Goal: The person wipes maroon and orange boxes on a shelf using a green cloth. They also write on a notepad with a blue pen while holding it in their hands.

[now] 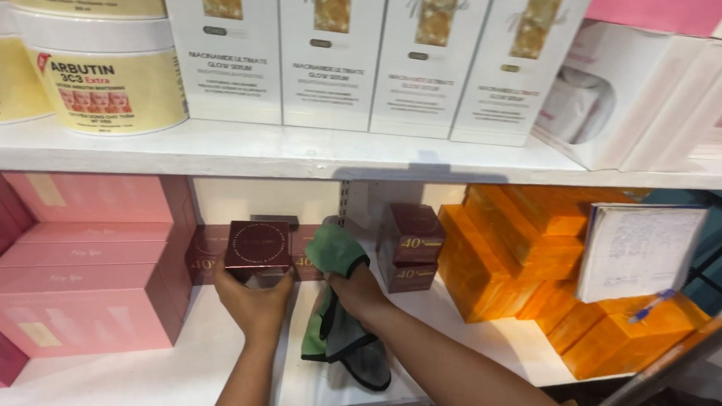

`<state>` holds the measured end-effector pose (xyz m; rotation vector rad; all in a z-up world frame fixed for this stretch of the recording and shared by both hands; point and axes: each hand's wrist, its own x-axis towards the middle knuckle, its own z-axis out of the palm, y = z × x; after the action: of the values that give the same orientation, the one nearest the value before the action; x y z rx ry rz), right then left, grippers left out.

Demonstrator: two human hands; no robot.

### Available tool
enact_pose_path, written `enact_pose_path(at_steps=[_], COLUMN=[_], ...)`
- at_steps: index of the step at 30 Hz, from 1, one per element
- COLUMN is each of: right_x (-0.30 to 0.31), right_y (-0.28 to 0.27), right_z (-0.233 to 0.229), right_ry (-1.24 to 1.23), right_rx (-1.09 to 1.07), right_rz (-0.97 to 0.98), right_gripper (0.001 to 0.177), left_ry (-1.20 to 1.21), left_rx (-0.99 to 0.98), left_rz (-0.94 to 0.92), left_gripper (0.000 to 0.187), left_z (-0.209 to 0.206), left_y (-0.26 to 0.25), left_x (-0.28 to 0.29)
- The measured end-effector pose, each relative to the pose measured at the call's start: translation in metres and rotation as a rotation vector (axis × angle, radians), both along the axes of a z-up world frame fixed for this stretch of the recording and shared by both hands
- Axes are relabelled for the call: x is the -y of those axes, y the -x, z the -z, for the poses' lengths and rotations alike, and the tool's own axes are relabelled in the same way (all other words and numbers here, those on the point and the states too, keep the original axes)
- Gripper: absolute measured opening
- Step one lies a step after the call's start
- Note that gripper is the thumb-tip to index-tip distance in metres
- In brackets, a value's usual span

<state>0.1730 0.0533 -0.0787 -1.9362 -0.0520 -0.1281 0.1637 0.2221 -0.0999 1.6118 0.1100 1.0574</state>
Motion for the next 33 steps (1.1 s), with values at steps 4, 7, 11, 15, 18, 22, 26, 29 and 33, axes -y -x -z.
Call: enact_pose_path(at_steps=[4,7,11,15,18,22,26,29,33], right_x=[-0.014,-0.031,-0.049,-0.053,-0.059,-0.056,-0.053,-0.050,-0.044], right_y=[-0.033,-0.048,-0.065,-0.094,-0.094,-0.110,-0.113,-0.114,-0.115], right_z=[0.011,0.019,0.020,0.043,0.034,0.056,0.060,0.056,0.060], right_ry=[0.227,0.263,0.341,0.277,0.347,0.254,0.199,0.156,0.063], right_rx=[0.022,0.099,0.025,0.133,0.064,0.238,0.224,0.248,0.202], right_rz=[-0.070,-0.132,-0.164,-0.253,-0.135,-0.232,-0.247,-0.310,-0.388], right_gripper=[0.053,0.051,0.041,0.039,0.041,0.040,0.047,0.047,0.043], left_ry=[0.165,0.050,-0.093,-0.083,-0.037,-0.028,0.048,0.065,0.117], left_rx=[0.061,-0.037,-0.094,-0.189,-0.242,-0.244,-0.169,-0.081,0.089], left_rz=[0.074,-0.024,-0.223,-0.327,-0.325,-0.376,-0.374,-0.427,-0.414], left_gripper=[0.106,0.120,0.134,0.118,0.117,0.116,0.109,0.098,0.062], left_z=[-0.010,0.000,0.017,0.023,0.021,0.029,0.030,0.031,0.056], left_y=[-0.014,-0.032,-0.062,-0.074,-0.083,-0.103,-0.110,-0.115,-0.130], left_x=[-0.020,-0.032,-0.028,-0.023,-0.030,-0.035,-0.030,-0.026,-0.026])
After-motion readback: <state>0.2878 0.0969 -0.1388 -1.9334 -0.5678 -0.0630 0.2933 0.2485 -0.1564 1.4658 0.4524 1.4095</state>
